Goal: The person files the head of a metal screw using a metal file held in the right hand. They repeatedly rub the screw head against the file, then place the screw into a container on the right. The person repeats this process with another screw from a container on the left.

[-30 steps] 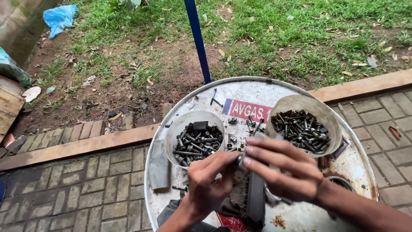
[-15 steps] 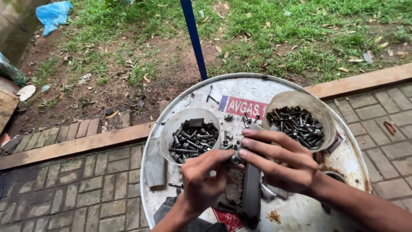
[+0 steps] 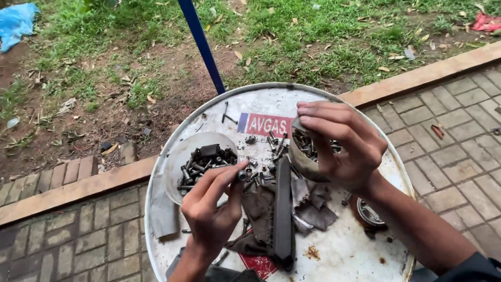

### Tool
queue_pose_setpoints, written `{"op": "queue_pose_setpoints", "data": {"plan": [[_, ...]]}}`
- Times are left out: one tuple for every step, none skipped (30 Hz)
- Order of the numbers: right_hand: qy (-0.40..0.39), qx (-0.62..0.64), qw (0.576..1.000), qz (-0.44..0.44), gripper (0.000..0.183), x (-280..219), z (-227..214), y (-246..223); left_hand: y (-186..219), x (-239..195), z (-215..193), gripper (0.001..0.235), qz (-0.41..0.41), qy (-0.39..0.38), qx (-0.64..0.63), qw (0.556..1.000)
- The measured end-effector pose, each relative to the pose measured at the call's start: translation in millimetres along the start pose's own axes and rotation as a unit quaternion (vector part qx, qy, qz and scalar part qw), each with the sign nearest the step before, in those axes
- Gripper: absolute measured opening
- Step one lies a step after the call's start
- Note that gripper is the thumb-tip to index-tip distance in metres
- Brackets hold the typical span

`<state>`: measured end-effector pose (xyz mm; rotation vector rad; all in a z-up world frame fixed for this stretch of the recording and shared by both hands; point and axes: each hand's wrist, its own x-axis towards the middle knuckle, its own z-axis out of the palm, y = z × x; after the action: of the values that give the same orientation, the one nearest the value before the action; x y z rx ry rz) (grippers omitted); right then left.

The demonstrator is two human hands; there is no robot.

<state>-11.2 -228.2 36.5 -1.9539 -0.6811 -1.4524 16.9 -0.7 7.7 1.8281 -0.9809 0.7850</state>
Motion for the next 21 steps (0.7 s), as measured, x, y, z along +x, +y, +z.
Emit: {"op": "queue_pose_setpoints", "data": {"plan": [[0.000,-0.002,1.000,-0.002,0.008,1.3,-0.9,1.5,-0.5,0.6,1.2,0.024,0.001,0.002,-0.002,1.000],[0.007,-0.006,1.000,0.006,0.007,1.1,-2.8,1.5,-0.1,0.5,2.3,0.022,0.009,-0.012,0.013,1.000],[0.014,-0.010,1.000,0.013,0.006,1.0,-4.9,1.6,0.3,0.5,3.4,0.021,0.016,-0.025,0.028,0.999],[0.015,-0.012,1.000,0.011,0.006,0.9,-5.8,2.1,0.4,-1.1,5.1,0.021,0.019,-0.024,0.027,0.999],[0.025,-0.014,1.000,0.007,0.006,1.3,-6.8,2.7,0.7,-2.2,6.7,0.022,0.033,-0.024,0.034,0.999],[0.035,-0.016,0.999,0.004,0.006,2.5,-7.7,3.8,0.8,-2.2,8.1,0.024,0.048,-0.024,0.042,0.998],[0.037,-0.018,0.999,0.002,0.006,2.8,-8.7,3.3,1.4,-3.4,8.7,0.024,0.051,-0.023,0.042,0.998],[0.037,-0.014,0.999,0.005,0.006,3.2,-9.4,3.2,1.3,-4.1,9.7,0.022,0.051,-0.013,0.050,0.997],[0.037,-0.009,0.999,0.007,0.007,2.9,-9.9,3.1,0.9,-5.5,10.8,0.020,0.051,-0.002,0.059,0.997],[0.039,-0.010,0.999,0.009,0.007,4.4,-11.2,2.7,-6.1,-7.7,14.6,0.020,0.052,-0.005,0.058,0.997],[0.026,-0.004,1.000,0.014,0.007,5.3,-11.9,2.3,-13.5,-10.4,18.2,0.026,0.033,-0.057,0.144,0.987],[0.010,0.005,1.000,0.020,0.007,5.8,-12.2,1.4,-19.7,-15.1,21.1,0.033,0.009,-0.109,0.229,0.967],[0.009,0.008,1.000,0.023,0.007,2.9,-11.8,2.3,-23.8,-21.6,22.9,0.033,0.006,-0.112,0.229,0.967],[0.004,0.004,1.000,0.018,0.008,2.4,-11.5,5.0,-29.2,-25.8,26.4,0.049,-0.020,-0.178,0.310,0.934],[-0.001,0.000,1.000,0.014,0.010,2.0,-11.6,7.8,-34.2,-29.8,30.1,0.068,-0.046,-0.243,0.386,0.889],[0.000,-0.003,1.000,0.015,0.010,3.0,-12.4,9.2,-35.8,-30.9,30.1,0.068,-0.043,-0.244,0.384,0.889],[0.002,-0.004,1.000,0.022,0.011,4.0,-13.6,10.9,-37.2,-31.9,30.6,0.070,-0.043,-0.246,0.394,0.884],[0.005,-0.007,1.000,0.030,0.013,4.9,-15.5,12.1,-38.2,-32.9,31.1,0.072,-0.043,-0.248,0.403,0.880],[0.006,-0.012,0.999,0.032,0.013,5.8,-19.7,14.7,-36.9,-31.7,31.4,0.072,-0.040,-0.251,0.400,0.881],[-0.002,-0.022,0.999,0.042,0.016,6.8,-22.7,17.2,-35.9,-31.1,30.8,0.068,-0.040,-0.242,0.394,0.886],[-0.009,-0.032,0.998,0.051,0.019,8.2,-25.5,19.5,-35.0,-30.2,29.7,0.064,-0.041,-0.233,0.389,0.891]]}}
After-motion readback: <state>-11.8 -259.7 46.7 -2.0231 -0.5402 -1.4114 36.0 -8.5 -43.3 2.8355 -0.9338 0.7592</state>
